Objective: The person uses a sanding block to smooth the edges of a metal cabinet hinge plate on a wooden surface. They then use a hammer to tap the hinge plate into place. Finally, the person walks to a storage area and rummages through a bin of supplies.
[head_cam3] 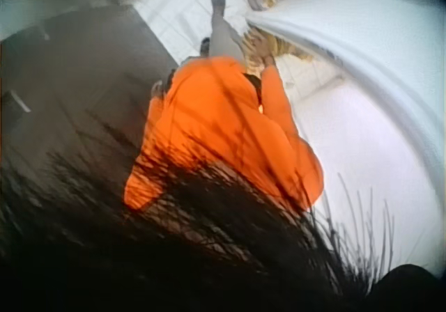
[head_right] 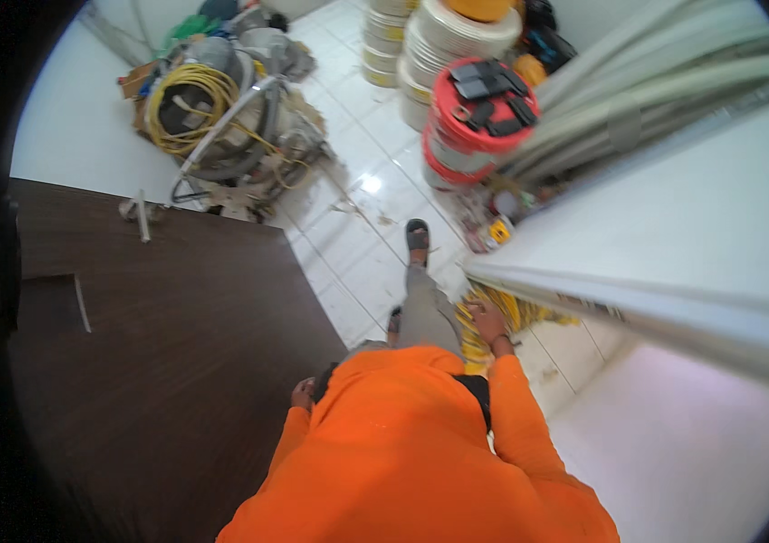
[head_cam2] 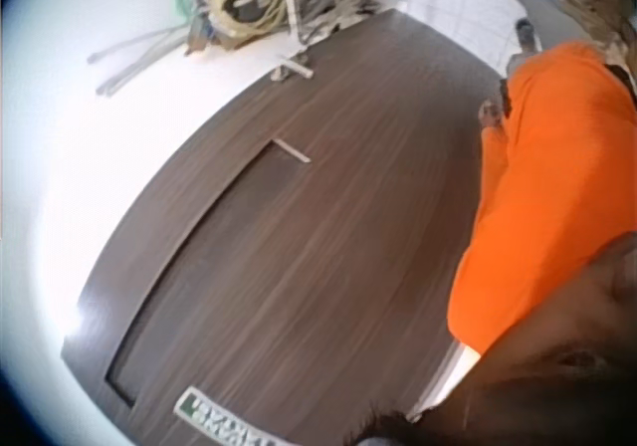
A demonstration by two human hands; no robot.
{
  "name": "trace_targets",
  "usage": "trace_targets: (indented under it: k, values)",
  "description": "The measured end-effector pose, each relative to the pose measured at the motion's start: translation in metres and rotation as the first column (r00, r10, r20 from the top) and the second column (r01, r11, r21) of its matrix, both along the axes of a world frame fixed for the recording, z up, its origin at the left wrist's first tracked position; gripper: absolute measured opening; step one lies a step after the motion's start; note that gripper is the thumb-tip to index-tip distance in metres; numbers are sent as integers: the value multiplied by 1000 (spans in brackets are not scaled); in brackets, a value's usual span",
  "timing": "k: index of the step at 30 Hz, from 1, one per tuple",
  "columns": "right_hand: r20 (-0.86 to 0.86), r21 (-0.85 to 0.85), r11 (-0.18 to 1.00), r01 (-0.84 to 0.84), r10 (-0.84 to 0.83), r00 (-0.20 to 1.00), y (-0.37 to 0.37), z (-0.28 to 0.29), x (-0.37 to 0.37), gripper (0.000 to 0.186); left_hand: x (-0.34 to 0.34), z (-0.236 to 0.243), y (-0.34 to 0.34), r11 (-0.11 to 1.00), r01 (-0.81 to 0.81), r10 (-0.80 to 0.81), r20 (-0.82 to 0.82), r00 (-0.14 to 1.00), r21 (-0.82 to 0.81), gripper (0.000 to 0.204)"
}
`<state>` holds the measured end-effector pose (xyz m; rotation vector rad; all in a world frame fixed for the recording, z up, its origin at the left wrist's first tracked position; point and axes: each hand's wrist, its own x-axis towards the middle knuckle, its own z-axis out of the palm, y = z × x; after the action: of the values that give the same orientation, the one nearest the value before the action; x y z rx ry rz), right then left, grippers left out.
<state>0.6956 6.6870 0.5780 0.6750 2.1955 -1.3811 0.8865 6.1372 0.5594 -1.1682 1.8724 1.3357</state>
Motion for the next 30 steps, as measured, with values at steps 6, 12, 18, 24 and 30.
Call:
trace_targets:
  k: [6,12,18,24,30]
  values:
    - [-140,-11,998,-60,57,989,-6,37,-175,30,-169,71,35,981,-138,152,96,984,-138,31]
    - [-154,-108,975,-194,177,972,-1,55,-321,28,-265,54,50,974,-224,226,62,972,-41,33]
    - [-210,-39,934,-355,340,917,-33,87,-471,27,-331,10,34,994,-99,105,122,987,-52,45]
    - [-208,112,879,-463,476,855,-77,80,-599,30,-457,28,28,970,-241,244,100,965,-38,42]
    - [-37,137,775,-617,626,779,-118,42,-711,32,-562,10,-14,856,-509,504,67,861,95,32]
